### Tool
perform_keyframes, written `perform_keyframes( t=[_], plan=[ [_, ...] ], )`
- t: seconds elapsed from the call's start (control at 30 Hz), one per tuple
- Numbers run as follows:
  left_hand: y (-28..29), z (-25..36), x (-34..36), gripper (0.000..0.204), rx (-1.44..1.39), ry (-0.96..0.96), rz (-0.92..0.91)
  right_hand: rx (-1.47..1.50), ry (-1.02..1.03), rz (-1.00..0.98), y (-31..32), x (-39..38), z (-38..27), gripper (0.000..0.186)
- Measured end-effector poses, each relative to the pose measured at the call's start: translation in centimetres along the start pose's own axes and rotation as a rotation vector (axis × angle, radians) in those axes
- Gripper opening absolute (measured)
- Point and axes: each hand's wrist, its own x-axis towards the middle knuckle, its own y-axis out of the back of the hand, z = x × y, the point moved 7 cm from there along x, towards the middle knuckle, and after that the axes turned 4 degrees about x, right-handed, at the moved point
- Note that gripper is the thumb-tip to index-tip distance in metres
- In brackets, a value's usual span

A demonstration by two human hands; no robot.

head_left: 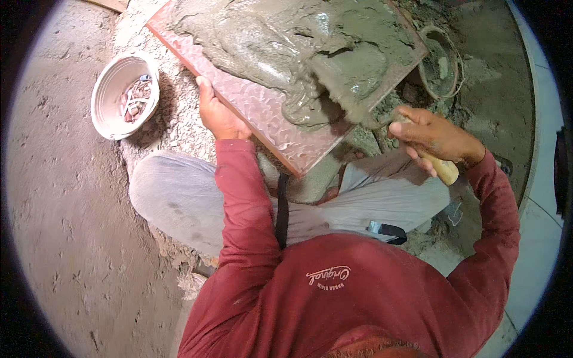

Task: The person applies mortar to the back of a large ceramic tile using a trowel, spreads the mortar evenly across the surface, and then lifts and presses the tile onto the ceiling, tapping it into place with a rubber mallet.

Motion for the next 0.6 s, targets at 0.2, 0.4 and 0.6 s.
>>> perform_keyframes(
  t=[0.2,0.4,0.6],
  plan=[
    [0.7,0.4,0.1,0.054,0.041,-0.049,0.061,-1.012,0.426,0.146,-0.5,0.8,-4.3,0.032],
    [1.3,-0.2,0.5,0.054,-0.045,0.007,0.040,-1.682,0.652,0.692,1.2,-3.2,-8.3,0.017],
    [1.9,0.6,0.6,0.058,-0.023,-0.119,0.059,-1.861,1.024,0.545,-0.1,3.2,-10.8,0.014]
  ],
)
